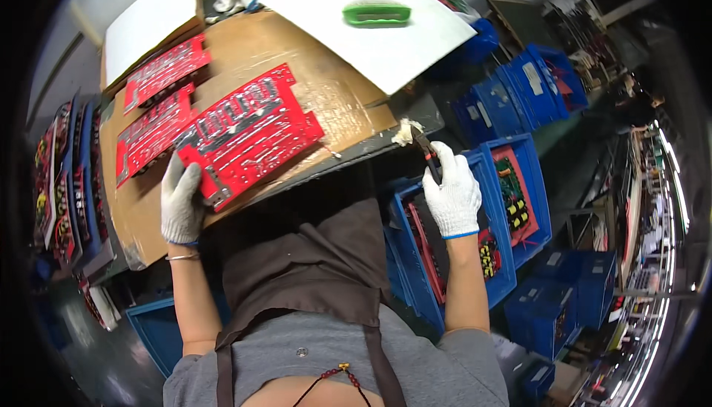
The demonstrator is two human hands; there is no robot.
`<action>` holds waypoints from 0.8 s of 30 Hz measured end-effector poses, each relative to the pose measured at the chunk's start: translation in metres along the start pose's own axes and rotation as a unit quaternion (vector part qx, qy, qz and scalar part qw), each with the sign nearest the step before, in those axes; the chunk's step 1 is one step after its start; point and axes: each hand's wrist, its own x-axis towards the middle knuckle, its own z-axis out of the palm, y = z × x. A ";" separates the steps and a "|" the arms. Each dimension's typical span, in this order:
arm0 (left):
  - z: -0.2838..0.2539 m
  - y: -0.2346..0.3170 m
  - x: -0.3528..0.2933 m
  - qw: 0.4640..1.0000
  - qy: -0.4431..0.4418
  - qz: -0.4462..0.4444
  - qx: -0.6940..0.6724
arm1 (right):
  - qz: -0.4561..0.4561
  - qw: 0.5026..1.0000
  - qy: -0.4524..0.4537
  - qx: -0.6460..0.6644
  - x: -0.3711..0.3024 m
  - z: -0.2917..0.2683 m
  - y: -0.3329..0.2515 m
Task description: The person is using pliers to trim components on printed circuit boards and organizing them into crates at a factory workstation.
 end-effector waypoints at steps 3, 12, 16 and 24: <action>-0.003 -0.005 0.000 1.000 -0.003 -0.004 -0.007 | 0.021 0.997 -0.029 -0.072 -0.004 -0.009 0.007; -0.002 -0.004 -0.004 1.000 0.010 0.003 -0.011 | -0.076 0.958 -0.130 -0.242 0.014 -0.025 0.005; -0.005 -0.005 -0.001 1.000 0.007 0.003 -0.009 | -0.088 0.952 -0.180 -0.232 0.021 -0.026 0.016; -0.006 -0.003 -0.001 1.000 -0.001 -0.002 -0.001 | -0.098 0.952 -0.077 -0.279 -0.007 0.003 0.014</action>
